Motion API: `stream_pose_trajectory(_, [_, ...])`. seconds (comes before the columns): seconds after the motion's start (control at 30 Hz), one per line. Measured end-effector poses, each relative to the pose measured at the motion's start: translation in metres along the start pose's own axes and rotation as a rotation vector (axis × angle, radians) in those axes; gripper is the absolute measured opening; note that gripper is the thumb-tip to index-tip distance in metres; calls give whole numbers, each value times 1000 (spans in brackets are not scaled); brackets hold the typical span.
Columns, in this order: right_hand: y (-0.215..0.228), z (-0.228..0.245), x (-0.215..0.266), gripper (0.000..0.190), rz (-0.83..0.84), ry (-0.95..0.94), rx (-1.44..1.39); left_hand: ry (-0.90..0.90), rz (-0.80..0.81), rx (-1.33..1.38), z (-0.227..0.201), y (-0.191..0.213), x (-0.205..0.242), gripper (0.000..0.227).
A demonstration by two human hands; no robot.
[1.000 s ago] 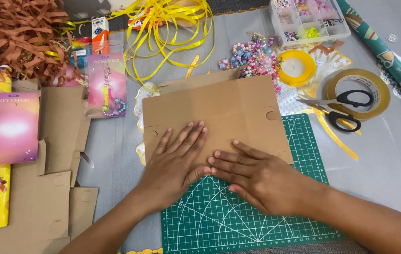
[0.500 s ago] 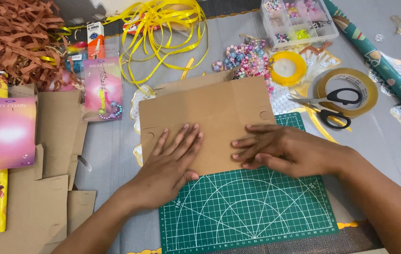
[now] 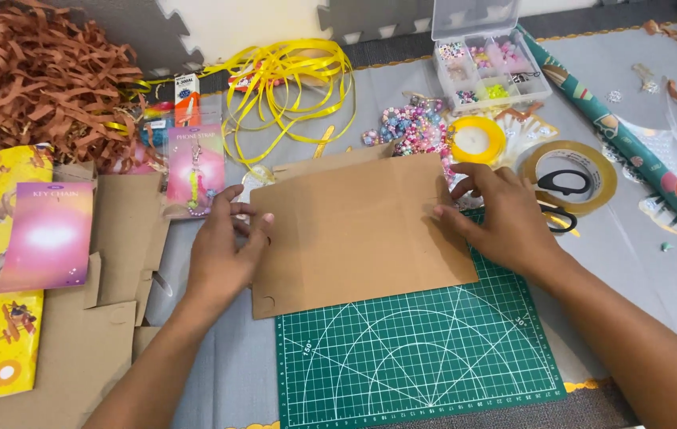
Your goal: Folding and assembling a cardboard box template on a craft table.
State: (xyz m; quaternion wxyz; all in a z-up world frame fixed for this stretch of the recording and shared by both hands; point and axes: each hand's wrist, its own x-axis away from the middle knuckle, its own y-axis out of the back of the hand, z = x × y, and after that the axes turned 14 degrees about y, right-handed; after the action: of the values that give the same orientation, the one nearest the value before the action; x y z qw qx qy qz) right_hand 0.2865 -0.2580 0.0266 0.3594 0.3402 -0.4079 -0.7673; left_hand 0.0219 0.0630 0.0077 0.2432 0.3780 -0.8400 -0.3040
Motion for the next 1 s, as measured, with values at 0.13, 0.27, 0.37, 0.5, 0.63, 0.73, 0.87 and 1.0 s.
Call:
stream_pose_trajectory(0.13, [3, 6, 1, 75, -7, -81, -177, -121, 14, 255, -9, -5, 8, 90])
stream_pose_trajectory(0.27, [10, 16, 3, 78, -50, -142, -458, -124, -69, -108, -13, 1, 14, 99])
stream_pose_trajectory(0.37, [0, 6, 5, 74, -77, -121, -552, -85, -80, -288, -3, -1, 5, 101])
stream_pose_trajectory(0.5, [-11, -9, 8, 70, -157, -35, -646, -50, -86, -154, -3, 3, 2, 97])
stream_pose_trajectory(0.63, [-6, -13, 11, 81, -249, 6, -795, 21, -1, 397, -1, -1, -7, 119])
stream_pose_trajectory(0.73, [-3, -13, 14, 81, -322, 29, -959, -186, 56, 786, -2, 2, -2, 127])
stream_pose_trajectory(0.87, [9, -16, 17, 81, -366, -10, -1440, -353, 541, 1148, -22, 28, 32, 111])
stream_pose_trajectory(1.0, [18, -24, 11, 66, 49, 49, -1850, -530, 1471, 831, -12, 62, 46, 120])
